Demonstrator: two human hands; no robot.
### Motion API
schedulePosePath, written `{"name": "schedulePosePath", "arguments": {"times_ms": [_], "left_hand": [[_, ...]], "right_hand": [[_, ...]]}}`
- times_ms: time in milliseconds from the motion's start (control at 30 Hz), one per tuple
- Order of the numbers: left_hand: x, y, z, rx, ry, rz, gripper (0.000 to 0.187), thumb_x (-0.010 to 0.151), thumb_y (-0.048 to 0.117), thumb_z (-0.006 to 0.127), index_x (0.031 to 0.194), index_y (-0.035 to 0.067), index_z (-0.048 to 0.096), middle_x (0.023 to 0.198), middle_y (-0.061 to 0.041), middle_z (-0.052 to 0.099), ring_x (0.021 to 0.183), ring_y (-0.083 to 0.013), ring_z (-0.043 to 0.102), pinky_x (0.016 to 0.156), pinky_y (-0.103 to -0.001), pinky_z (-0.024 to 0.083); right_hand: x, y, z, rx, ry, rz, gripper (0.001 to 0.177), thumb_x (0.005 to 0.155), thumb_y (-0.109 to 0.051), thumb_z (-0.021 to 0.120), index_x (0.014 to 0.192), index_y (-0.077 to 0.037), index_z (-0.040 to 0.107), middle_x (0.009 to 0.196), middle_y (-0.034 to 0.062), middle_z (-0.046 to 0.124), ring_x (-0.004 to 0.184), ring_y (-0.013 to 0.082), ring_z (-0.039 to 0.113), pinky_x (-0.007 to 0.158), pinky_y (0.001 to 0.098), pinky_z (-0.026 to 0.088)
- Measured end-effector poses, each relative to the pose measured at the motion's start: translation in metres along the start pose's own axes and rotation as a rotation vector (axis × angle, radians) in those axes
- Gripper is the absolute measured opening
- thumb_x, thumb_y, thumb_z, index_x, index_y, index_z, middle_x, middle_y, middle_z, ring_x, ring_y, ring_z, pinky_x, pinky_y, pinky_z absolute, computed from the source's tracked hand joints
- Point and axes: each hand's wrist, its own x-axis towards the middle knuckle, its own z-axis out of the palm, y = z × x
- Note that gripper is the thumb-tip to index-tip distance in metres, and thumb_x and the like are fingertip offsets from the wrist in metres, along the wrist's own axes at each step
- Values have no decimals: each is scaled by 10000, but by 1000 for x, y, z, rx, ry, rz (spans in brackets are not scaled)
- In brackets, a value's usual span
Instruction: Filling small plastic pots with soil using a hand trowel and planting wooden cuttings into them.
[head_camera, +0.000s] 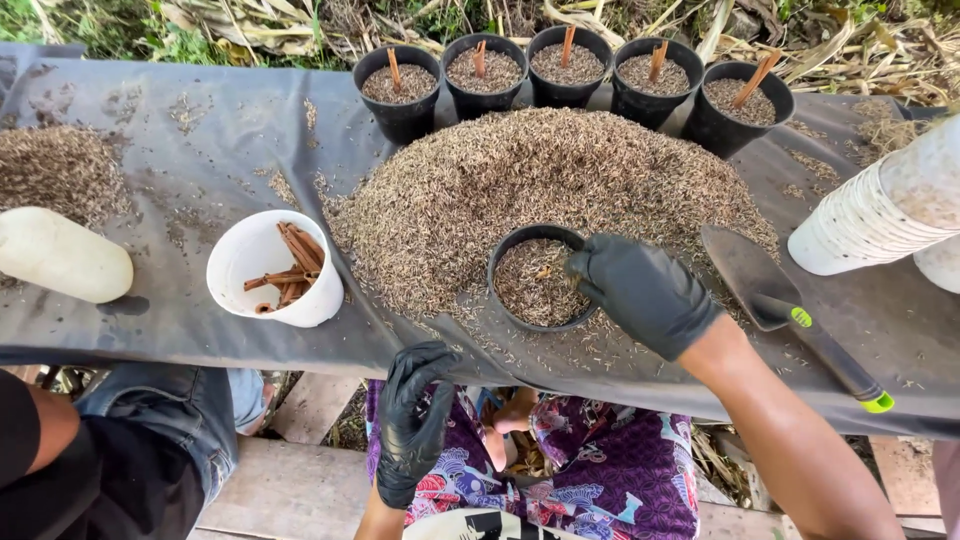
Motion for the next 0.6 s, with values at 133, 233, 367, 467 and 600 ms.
{"name": "schedulePosePath", "arguments": {"times_ms": [133,233,367,467,600], "left_hand": [[-2,-7,5,9,3,-5,215,975,78,525,1137,53,665,1134,-125,674,1117,-299,634,964,-427,539],[0,-16,14,15,0,89,291,927,4,545,1201,74,618,1170,-116,657,1142,-288,619,1006,-425,543],[24,2,21,115,-118,256,395,924,156,627,1303,68,562,1321,-125,597,1268,-277,544,1139,-480,454],[56,16,33,296,-315,364,575,976,493,554,1394,102,497,1431,-113,534,1309,-298,506,1149,-529,393],[88,29,45,285,-395,443,524,940,518,603,1221,79,659,1199,-155,656,1185,-332,585,1132,-564,262]], "right_hand": [[-10,5,9,102,169,-300,191,1002,-233,587,1156,-172,683,1003,72,750,827,194,766,779,319,658],[-10,13,7,247,337,-392,306,966,-158,622,1261,-117,692,1114,108,774,917,226,772,881,343,628],[-7,22,11,137,376,-322,281,1008,-260,570,1200,-128,726,1107,89,750,999,225,701,873,381,603],[-1,36,29,-95,411,-544,420,893,-524,628,1146,-203,725,1220,19,718,1145,271,610,987,482,488],[-17,24,37,-504,373,-386,518,836,-723,587,1066,-283,737,1105,-91,733,1307,182,521,1211,468,287]]}}
